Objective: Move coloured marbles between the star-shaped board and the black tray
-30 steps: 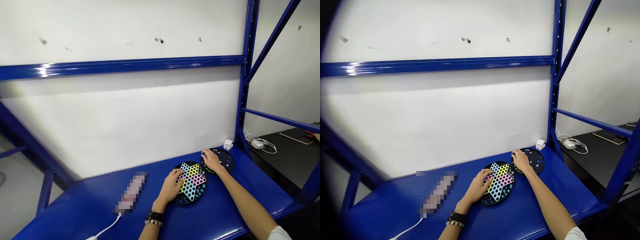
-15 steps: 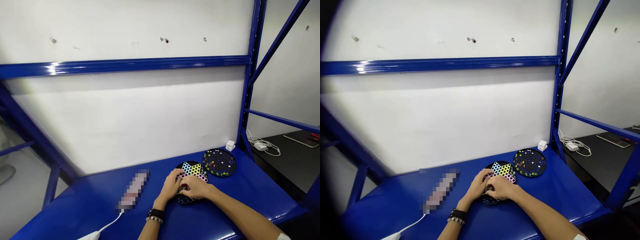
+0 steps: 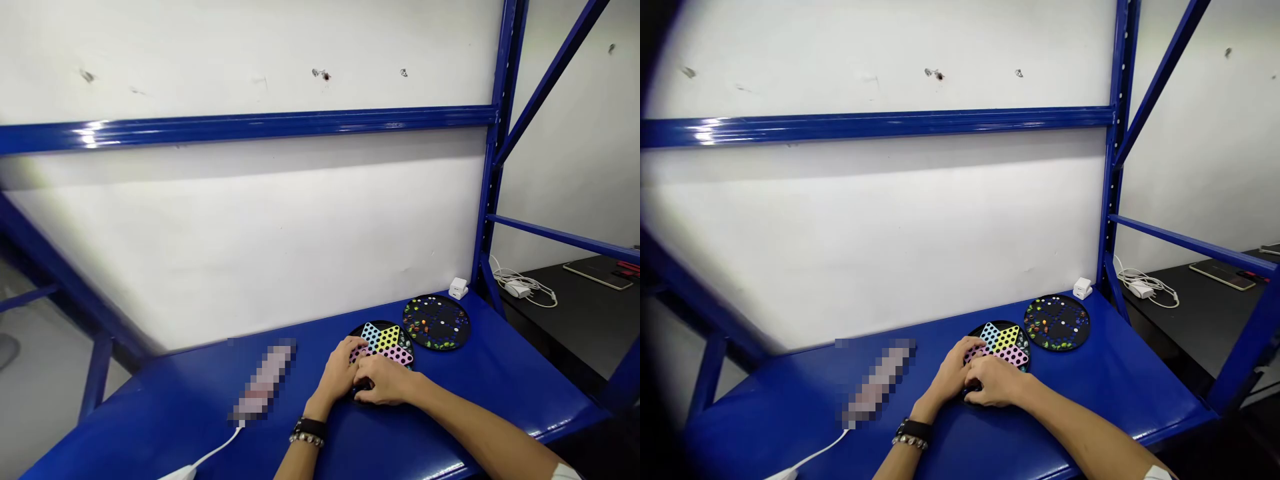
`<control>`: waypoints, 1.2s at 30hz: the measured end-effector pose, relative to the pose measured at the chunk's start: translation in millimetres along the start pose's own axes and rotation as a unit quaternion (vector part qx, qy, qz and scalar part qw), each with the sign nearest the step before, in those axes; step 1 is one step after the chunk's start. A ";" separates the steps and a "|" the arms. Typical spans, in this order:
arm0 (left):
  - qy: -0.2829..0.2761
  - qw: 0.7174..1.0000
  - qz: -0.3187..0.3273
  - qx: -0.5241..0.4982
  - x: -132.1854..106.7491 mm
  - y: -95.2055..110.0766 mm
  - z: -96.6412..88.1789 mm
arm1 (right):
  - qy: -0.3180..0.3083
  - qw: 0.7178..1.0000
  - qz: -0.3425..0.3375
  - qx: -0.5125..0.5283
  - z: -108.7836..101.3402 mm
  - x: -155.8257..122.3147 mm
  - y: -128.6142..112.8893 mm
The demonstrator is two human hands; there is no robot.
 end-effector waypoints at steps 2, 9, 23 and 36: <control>0.001 1.000 0.004 -0.001 -0.1 -0.2 -0.4 | 0.003 1.000 0.006 -0.001 0.1 0.5 -2.4; 0.001 1.000 0.010 -0.005 0.8 -2.3 0.3 | 0.014 0.999 0.025 -0.036 -5.2 -0.9 -8.6; -0.003 0.999 0.009 0.037 -1.7 6.2 -0.2 | 0.026 0.962 0.252 -0.099 -93.3 -42.2 53.4; -0.003 0.999 0.003 0.045 -0.9 3.8 0.5 | -0.049 0.922 0.381 -0.050 -115.8 -106.7 119.4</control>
Point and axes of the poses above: each hand's wrist, its own x-axis towards the middle knuckle, its own z-axis out of the palm, y = z × x, the point moved 9 cm from there along x, towards the middle knuckle, and after that the axes turned 6 degrees about -z, right-handed, at the moved point
